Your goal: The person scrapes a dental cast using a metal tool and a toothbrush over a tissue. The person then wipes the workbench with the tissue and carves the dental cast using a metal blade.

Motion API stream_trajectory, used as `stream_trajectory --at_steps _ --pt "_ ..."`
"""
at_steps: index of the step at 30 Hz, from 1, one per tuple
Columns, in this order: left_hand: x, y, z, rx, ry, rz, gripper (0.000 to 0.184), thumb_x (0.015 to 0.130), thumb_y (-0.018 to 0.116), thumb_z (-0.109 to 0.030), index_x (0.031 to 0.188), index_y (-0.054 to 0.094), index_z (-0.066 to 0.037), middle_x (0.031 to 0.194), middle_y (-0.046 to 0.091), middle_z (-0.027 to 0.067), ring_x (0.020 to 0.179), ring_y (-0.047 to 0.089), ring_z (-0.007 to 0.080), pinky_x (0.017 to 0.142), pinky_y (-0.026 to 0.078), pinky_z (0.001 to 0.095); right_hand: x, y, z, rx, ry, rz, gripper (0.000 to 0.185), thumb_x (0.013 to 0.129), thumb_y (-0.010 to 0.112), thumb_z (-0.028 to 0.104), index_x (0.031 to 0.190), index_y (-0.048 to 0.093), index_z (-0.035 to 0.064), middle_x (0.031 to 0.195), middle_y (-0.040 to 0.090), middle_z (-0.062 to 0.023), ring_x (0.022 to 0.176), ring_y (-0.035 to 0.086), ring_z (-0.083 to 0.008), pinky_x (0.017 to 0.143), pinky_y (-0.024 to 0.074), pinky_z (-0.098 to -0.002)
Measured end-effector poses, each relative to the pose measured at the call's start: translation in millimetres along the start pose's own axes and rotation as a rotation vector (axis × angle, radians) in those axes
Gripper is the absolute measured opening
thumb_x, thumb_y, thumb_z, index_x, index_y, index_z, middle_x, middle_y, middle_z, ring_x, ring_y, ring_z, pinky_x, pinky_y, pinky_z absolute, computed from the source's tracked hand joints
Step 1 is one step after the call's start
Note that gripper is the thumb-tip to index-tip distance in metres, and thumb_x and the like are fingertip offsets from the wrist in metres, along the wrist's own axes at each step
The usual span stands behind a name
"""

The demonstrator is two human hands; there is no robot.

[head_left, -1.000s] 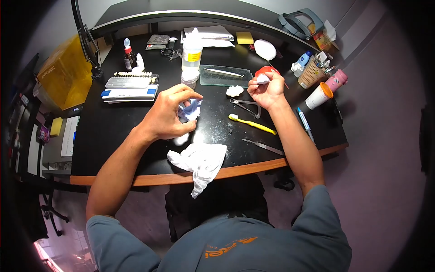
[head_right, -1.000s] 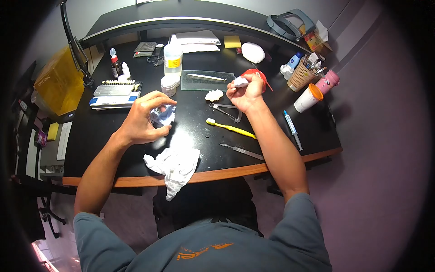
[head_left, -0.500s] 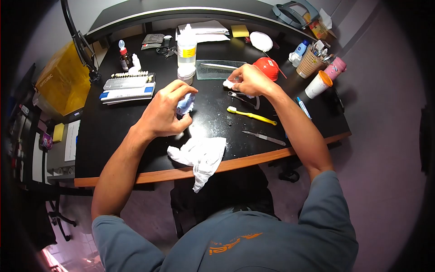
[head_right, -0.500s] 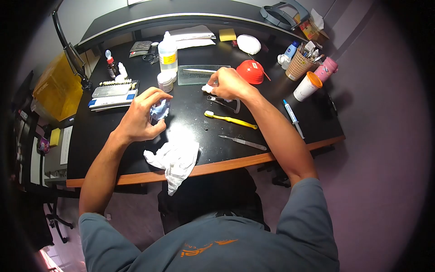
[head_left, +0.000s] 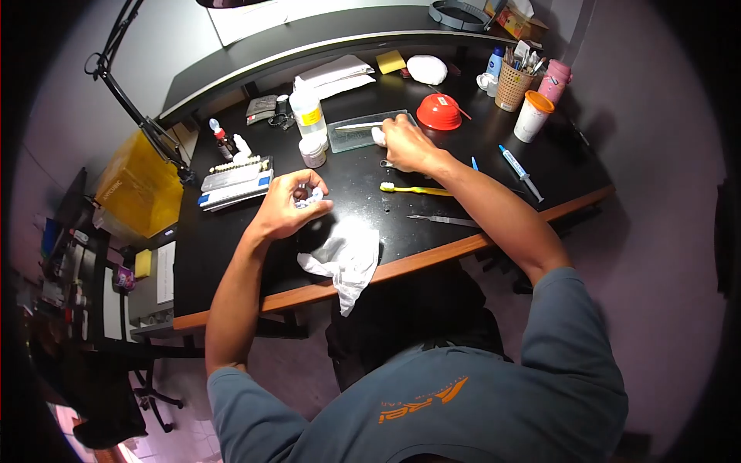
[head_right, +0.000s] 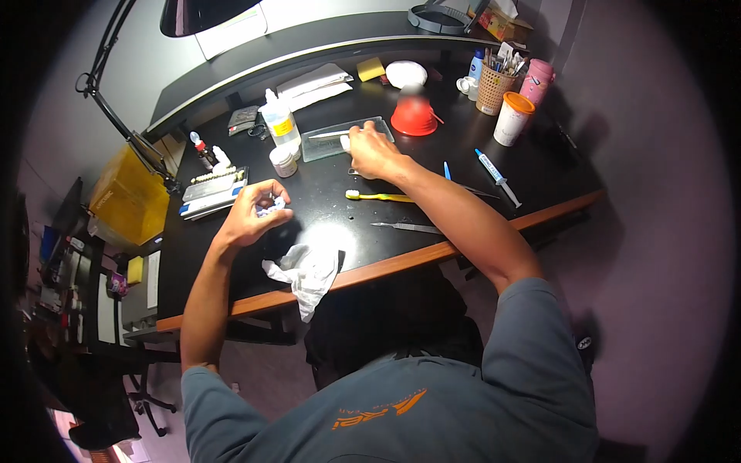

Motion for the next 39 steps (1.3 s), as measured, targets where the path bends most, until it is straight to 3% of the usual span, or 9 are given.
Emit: stream_trajectory --at_steps 2,4,6,12,20,23,27,34,39 --pt "1.9 -5.3 -7.4 0.24 0.006 -0.045 0.028 0.083 0.085 -0.025 0.09 0.072 -0.002 0.079 0.067 0.0048 0.065 0.061 0.0111 0.061 0.049 0.0283 3.6 -15.8 -15.6 0.07 0.025 -0.125 0.021 0.102 0.056 0.008 0.114 0.064 -0.007 0.1 0.069 -0.0289 0.101 0.074 -0.0474 0.088 0.0576 -0.0545" --pt "0.3 -10.8 -31.3 0.376 0.167 -0.151 0.022 0.087 0.083 -0.02 0.091 0.072 -0.002 0.079 0.07 0.0051 0.069 0.064 0.0117 0.064 0.051 0.0295 -20.6 -45.8 -31.1 0.714 0.295 0.0 0.019 0.11 0.051 0.016 0.109 0.062 0.0004 0.101 0.077 -0.0167 0.08 0.073 -0.0204 0.067 0.0559 -0.036" --pt "2.0 -8.9 -28.7 0.282 0.189 -0.158 0.015 0.092 0.08 -0.013 0.095 0.071 -0.001 0.079 0.071 0.0028 0.069 0.061 0.0079 0.064 0.049 0.0263 -43.4 -63.5 -58.5 1.255 0.218 -0.035 0.017 0.112 0.051 0.018 0.11 0.061 0.0036 0.107 0.075 -0.0137 0.067 0.061 -0.0097 0.056 0.049 -0.0276" --pt "2.0 13.4 -57.2 0.318 0.087 -0.177 0.007 0.094 0.074 -0.006 0.1 0.076 -0.001 0.067 0.054 0.0042 0.061 0.046 0.0108 0.057 0.04 0.0303 -214.9 -158.1 -136.9 1.899 0.209 -0.198 0.026 0.113 0.047 0.012 0.128 0.059 -0.0035 0.123 0.067 -0.0211 0.061 0.047 -0.0055 0.054 0.0411 -0.0214" --pt "13.6 28.6 -62.1 0.452 0.072 -0.123 0.007 0.093 0.077 -0.007 0.097 0.074 -0.003 0.066 0.043 0.0007 0.061 0.039 0.0097 0.056 0.033 0.03 -461.7 -112.1 -306.9 2.227 0.457 -0.741 0.03 0.112 0.045 0.012 0.131 0.06 -0.0049 0.11 0.067 -0.0166 0.063 0.049 -0.009 0.05 0.0387 -0.0202" --pt "19.4 32.3 -64.3 0.425 0.062 -0.052 0.006 0.094 0.076 -0.007 0.097 0.074 -0.002 0.063 0.041 -0.0011 0.059 0.036 0.0084 0.055 0.031 0.0293 -514.5 -54.5 -343.6 2.181 0.698 -1.012 0.03 0.113 0.046 0.018 0.13 0.062 -0.0007 0.102 0.066 -0.0143 0.064 0.05 -0.01 0.051 0.0384 -0.0211" --pt "18.9 37.0 -67.4 0.464 -0.009 -0.028 0.006 0.094 0.077 -0.007 0.096 0.074 -0.002 0.061 0.037 -0.0004 0.056 0.036 0.0085 0.054 0.03 0.031 -521.2 13.5 -358.1 2.154 0.831 -0.948 0.035 0.115 0.047 0.032 0.127 0.066 0.0045 0.095 0.068 -0.0116 0.063 0.05 -0.0108 0.053 0.0375 -0.0244" --pt "11.0 57.5 -106.3 0.64 0.013 0.012 0.01 0.09 0.081 -0.009 0.095 0.074 -0.004 0.056 0.041 0.0038 0.051 0.038 0.013 0.053 0.033 0.0354 -428.0 -87.3 -274.6 1.091 0.398 -0.757 0.043 0.117 0.042 0.035 0.123 0.069 0.0027 0.104 0.073 -0.0076 0.06 0.053 -0.0099 0.056 0.0439 -0.0268" --pt "13.3 62.6 -114.4 0.684 0.002 0.022 0.012 0.089 0.083 -0.009 0.096 0.074 -0.004 0.057 0.042 0.0038 0.052 0.039 0.0133 0.054 0.034 0.0358 -393.9 -99.2 -267.6 0.604 0.38 -0.411 0.025 0.114 0.05 0.018 0.107 0.063 -0.0021 0.09 0.065 -0.0177 0.078 0.063 -0.03 0.077 0.0506 -0.0434"
Point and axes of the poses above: each hand's wrist, its own x-axis towards the middle knuckle, its own y-axis out of the palm, z = x × y, the point moved 8 cm from there along x, towards the middle knuckle
